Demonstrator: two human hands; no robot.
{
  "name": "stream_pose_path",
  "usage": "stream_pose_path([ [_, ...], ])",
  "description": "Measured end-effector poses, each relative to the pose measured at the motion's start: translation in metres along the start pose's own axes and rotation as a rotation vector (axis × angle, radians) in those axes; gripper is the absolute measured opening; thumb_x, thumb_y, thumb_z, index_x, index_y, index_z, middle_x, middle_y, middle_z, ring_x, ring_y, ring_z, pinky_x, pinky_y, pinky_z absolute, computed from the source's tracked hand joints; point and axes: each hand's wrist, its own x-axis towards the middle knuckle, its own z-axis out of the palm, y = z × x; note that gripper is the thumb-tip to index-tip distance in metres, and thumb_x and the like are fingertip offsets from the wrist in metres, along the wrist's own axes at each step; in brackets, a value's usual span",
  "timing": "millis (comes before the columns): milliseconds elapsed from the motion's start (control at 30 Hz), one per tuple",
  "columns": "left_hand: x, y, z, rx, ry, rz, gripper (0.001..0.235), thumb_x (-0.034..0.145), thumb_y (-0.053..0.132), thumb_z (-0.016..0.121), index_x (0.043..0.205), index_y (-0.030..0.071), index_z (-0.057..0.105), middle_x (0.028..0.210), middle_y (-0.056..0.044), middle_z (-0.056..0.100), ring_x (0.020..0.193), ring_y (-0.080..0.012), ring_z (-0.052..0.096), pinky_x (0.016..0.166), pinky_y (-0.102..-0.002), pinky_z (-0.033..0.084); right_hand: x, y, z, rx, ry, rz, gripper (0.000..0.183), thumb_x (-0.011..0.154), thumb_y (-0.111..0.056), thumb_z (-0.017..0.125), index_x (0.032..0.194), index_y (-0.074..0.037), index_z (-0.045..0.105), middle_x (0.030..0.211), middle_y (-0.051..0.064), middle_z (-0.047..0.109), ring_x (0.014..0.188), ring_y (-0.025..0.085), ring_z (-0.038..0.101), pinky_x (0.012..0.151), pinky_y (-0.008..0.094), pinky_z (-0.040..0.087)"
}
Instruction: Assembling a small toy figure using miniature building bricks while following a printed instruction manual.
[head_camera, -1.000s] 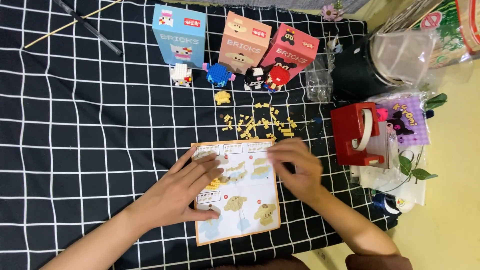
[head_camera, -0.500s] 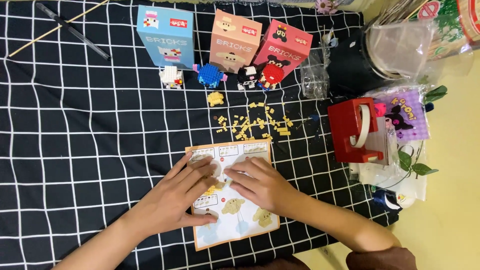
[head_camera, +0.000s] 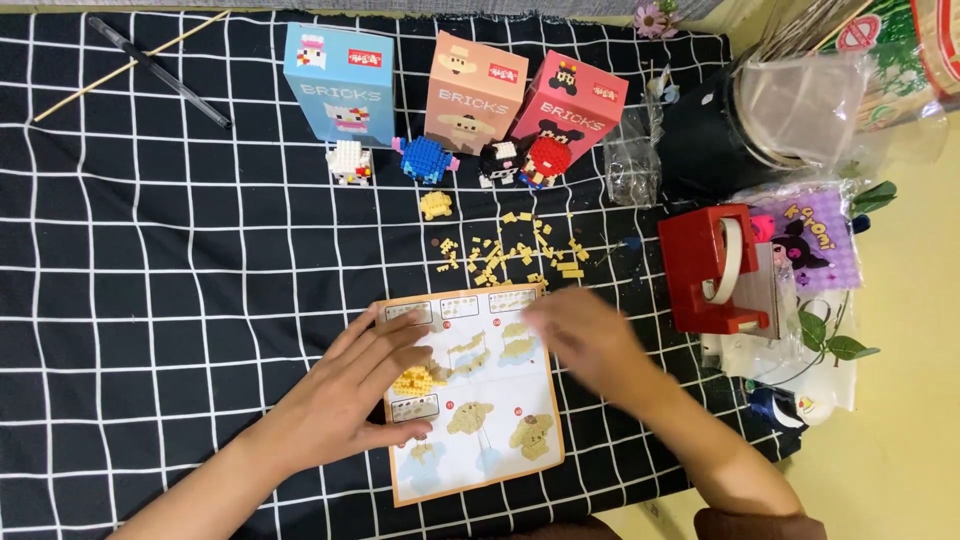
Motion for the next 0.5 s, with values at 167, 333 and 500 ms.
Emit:
stream_pose_path([
  [167, 0.0, -0.001, 0.001, 0.041, 0.032, -0.026, 0.055, 0.089, 0.042, 0.077, 0.127, 0.006, 0.057, 0.139, -0.015, 0.06, 0.14, -0.0316, 0.05, 0.125, -0.059, 0.021, 0.012, 0.011, -0.023, -0.002, 0.173, 0.195, 0.013, 0.092, -0.002, 0.073, 0.104, -0.004, 0.074, 0.105, 0.012, 0.075, 0.101, 0.021, 0.073, 0.096, 0.032, 0.06],
  [333, -0.001, -0.002, 0.001, 0.036, 0.034, -0.019, 0.041, 0.091, 0.034, 0.075, 0.12, 0.009, 0.061, 0.134, -0.013, 0.062, 0.139, -0.0318, 0.051, 0.124, -0.06, 0.022, 0.015, 0.011, -0.014, 0.047, 0.196, 0.215, 0.012, 0.091, -0.004, 0.075, 0.104, -0.005, 0.075, 0.101, 0.01, 0.075, 0.098, 0.019, 0.072, 0.094, 0.031, 0.058],
  [500, -0.003, -0.004, 0.003, 0.052, 0.049, 0.002, 0.034, 0.094, 0.023, 0.067, 0.124, 0.008, 0.06, 0.132, -0.013, 0.061, 0.139, -0.0334, 0.052, 0.123, -0.062, 0.024, 0.012, 0.012, -0.008, 0.037, 0.216, 0.174, 0.013, 0.091, -0.005, 0.077, 0.104, -0.005, 0.075, 0.101, 0.009, 0.076, 0.098, 0.02, 0.072, 0.092, 0.033, 0.056],
])
